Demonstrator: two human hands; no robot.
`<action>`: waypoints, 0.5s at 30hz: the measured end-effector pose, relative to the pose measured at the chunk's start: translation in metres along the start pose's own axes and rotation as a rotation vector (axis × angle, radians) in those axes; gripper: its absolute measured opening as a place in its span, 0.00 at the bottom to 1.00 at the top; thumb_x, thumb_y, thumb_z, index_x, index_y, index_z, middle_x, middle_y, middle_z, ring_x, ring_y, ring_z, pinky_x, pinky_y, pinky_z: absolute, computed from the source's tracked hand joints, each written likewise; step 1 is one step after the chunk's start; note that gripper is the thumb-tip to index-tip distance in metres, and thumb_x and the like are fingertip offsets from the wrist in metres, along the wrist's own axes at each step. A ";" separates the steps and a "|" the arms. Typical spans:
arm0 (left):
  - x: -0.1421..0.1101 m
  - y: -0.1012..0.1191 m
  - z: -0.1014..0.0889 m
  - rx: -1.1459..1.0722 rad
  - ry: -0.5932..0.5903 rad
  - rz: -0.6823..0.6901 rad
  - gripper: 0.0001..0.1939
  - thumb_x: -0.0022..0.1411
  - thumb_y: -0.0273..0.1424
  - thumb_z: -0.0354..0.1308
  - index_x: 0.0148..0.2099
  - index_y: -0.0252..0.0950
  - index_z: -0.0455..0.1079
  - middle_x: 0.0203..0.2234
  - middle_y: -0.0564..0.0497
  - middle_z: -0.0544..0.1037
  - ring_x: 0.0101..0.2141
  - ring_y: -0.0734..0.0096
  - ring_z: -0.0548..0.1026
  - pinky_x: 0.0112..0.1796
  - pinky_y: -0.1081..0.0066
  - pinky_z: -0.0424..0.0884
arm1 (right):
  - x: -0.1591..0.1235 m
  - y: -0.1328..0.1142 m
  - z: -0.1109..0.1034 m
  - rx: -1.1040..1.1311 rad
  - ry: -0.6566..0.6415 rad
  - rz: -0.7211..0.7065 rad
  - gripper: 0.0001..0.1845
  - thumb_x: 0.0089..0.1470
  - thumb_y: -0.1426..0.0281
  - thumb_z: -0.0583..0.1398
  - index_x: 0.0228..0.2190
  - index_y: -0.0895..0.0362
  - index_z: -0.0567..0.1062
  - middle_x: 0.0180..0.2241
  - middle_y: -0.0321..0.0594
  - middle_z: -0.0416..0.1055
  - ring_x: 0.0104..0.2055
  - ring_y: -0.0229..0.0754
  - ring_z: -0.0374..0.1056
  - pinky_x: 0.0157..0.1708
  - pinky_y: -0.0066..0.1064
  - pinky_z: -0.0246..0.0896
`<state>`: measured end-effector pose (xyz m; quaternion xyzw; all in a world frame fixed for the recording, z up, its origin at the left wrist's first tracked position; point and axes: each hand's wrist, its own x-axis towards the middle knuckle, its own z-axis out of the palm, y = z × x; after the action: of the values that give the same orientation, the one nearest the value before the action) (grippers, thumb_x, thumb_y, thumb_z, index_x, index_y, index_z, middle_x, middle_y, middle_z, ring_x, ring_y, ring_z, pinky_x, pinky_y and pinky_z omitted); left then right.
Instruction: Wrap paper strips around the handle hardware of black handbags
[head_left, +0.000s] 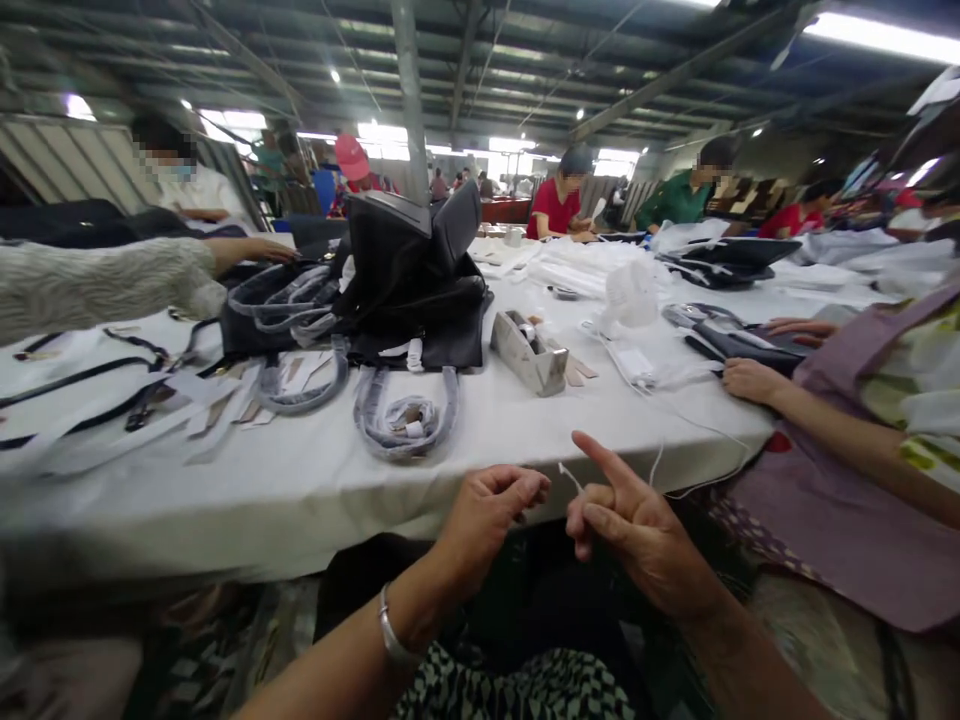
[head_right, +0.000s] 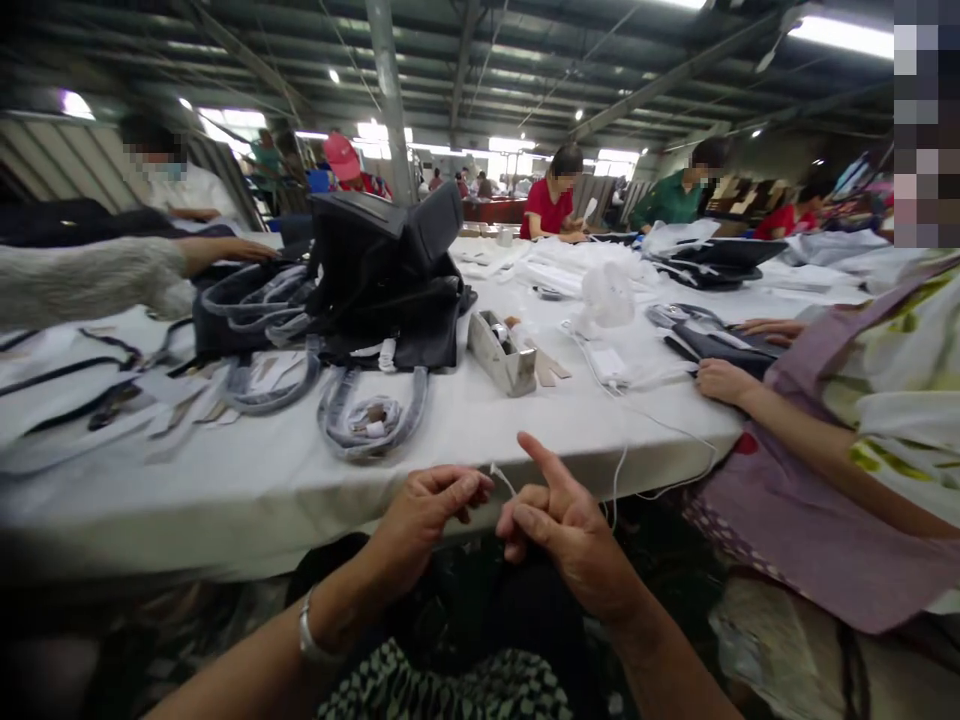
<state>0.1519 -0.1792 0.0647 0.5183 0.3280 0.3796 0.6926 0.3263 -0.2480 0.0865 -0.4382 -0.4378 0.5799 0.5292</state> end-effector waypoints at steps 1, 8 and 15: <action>-0.003 -0.001 0.003 -0.099 -0.032 -0.038 0.19 0.57 0.44 0.62 0.39 0.31 0.77 0.29 0.48 0.76 0.30 0.73 0.71 0.31 0.74 0.63 | 0.001 0.003 0.004 -0.010 -0.007 0.028 0.48 0.54 0.63 0.65 0.67 0.52 0.45 0.29 0.37 0.74 0.25 0.36 0.68 0.27 0.28 0.62; -0.011 -0.008 0.001 -0.153 0.236 0.112 0.20 0.54 0.45 0.65 0.36 0.30 0.75 0.26 0.51 0.73 0.27 0.76 0.66 0.30 0.75 0.62 | 0.018 0.029 0.023 -0.124 0.054 0.106 0.31 0.41 0.58 0.72 0.45 0.60 0.75 0.20 0.36 0.70 0.22 0.38 0.68 0.23 0.26 0.63; -0.027 -0.007 -0.069 0.469 0.464 0.369 0.09 0.60 0.36 0.58 0.34 0.35 0.72 0.27 0.51 0.74 0.31 0.70 0.71 0.35 0.70 0.67 | 0.026 0.048 0.005 -0.441 0.002 0.110 0.29 0.45 0.43 0.63 0.21 0.59 0.72 0.14 0.36 0.65 0.15 0.33 0.57 0.16 0.24 0.54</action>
<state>0.0817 -0.1716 0.0425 0.6134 0.4553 0.5198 0.3824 0.3086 -0.2251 0.0402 -0.5673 -0.5288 0.4977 0.3884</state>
